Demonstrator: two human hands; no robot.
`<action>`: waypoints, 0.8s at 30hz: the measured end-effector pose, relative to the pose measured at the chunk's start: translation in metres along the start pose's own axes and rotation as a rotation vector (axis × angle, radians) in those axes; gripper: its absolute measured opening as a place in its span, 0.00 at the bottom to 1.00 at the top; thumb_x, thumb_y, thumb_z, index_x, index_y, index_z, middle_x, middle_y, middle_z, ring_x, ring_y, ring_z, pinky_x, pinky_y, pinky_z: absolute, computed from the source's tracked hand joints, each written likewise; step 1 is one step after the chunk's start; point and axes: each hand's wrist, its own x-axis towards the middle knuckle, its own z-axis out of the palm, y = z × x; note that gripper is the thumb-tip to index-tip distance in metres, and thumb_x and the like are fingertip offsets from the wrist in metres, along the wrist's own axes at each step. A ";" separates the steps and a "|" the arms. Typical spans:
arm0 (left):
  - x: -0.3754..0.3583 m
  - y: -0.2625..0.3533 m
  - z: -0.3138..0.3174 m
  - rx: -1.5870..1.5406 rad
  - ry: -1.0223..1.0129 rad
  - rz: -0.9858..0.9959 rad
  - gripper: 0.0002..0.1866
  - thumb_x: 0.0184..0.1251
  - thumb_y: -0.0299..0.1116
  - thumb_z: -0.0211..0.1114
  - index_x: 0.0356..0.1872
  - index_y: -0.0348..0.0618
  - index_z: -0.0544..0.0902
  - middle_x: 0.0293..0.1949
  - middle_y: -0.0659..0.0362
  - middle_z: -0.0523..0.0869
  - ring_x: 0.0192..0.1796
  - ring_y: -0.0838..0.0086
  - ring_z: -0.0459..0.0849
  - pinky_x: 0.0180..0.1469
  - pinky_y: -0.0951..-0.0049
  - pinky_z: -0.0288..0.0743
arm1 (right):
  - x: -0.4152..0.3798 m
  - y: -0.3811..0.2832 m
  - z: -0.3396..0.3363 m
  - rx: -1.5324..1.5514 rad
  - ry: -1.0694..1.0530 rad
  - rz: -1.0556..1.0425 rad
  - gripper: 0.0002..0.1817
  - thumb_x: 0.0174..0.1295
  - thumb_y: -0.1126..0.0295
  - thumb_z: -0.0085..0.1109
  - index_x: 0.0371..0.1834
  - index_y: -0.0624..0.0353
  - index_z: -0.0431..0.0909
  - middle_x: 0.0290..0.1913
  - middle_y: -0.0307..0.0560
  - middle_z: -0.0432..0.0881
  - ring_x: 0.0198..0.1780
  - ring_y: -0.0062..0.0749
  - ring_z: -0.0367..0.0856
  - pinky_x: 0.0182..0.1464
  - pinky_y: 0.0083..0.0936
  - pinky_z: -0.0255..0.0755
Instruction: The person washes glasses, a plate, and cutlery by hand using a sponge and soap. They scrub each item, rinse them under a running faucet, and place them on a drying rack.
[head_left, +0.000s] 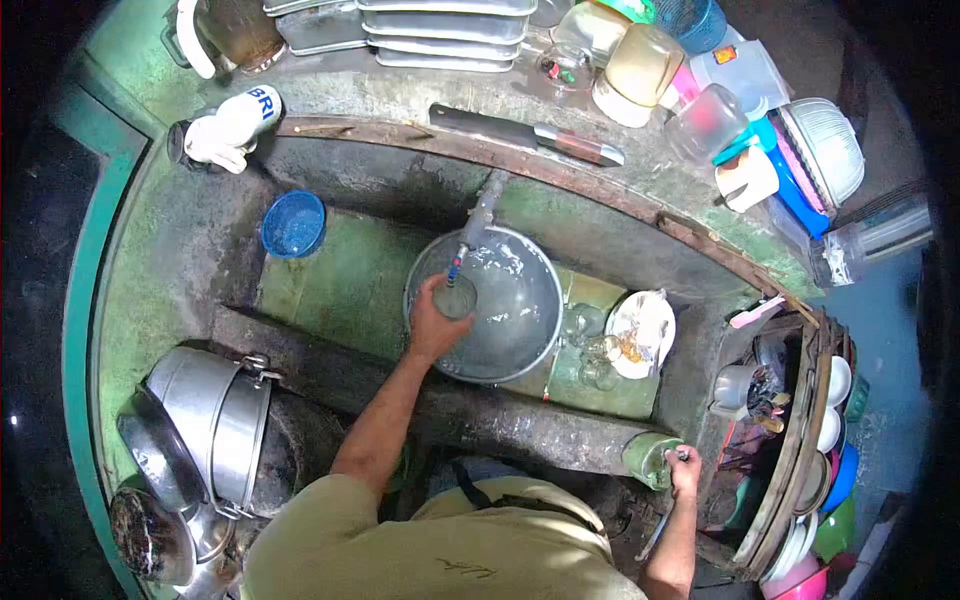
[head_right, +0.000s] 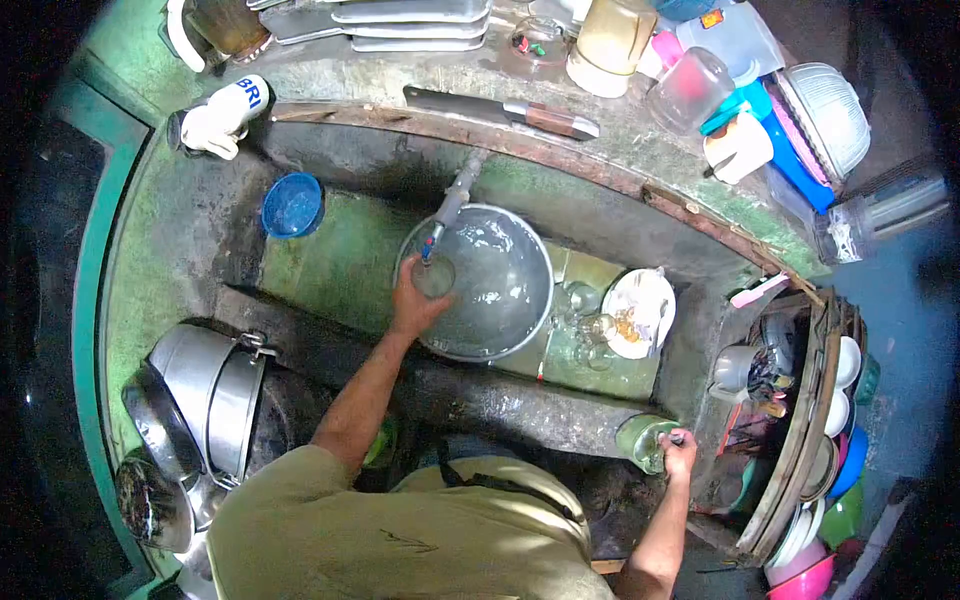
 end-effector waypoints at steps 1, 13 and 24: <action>0.000 -0.011 0.002 -0.074 0.038 -0.029 0.44 0.38 0.30 0.79 0.61 0.40 0.65 0.55 0.50 0.74 0.60 0.60 0.73 0.64 0.62 0.65 | -0.004 0.003 0.000 -0.005 0.001 0.015 0.13 0.49 0.76 0.70 0.36 0.56 0.77 0.33 0.34 0.76 0.35 0.22 0.73 0.41 0.24 0.69; -0.002 -0.028 -0.004 -0.258 0.011 -0.030 0.39 0.43 0.33 0.79 0.58 0.45 0.68 0.50 0.55 0.78 0.53 0.60 0.78 0.57 0.58 0.73 | -0.003 -0.011 -0.001 0.015 -0.031 -0.011 0.13 0.51 0.78 0.69 0.38 0.58 0.76 0.32 0.33 0.76 0.35 0.22 0.73 0.42 0.22 0.69; 0.019 -0.061 -0.081 -1.455 0.402 -0.877 0.25 0.61 0.57 0.57 0.48 0.48 0.78 0.44 0.56 0.81 0.44 0.60 0.80 0.48 0.54 0.76 | -0.003 -0.004 -0.002 0.093 0.000 0.020 0.14 0.50 0.77 0.69 0.38 0.57 0.76 0.34 0.34 0.75 0.37 0.23 0.73 0.45 0.23 0.69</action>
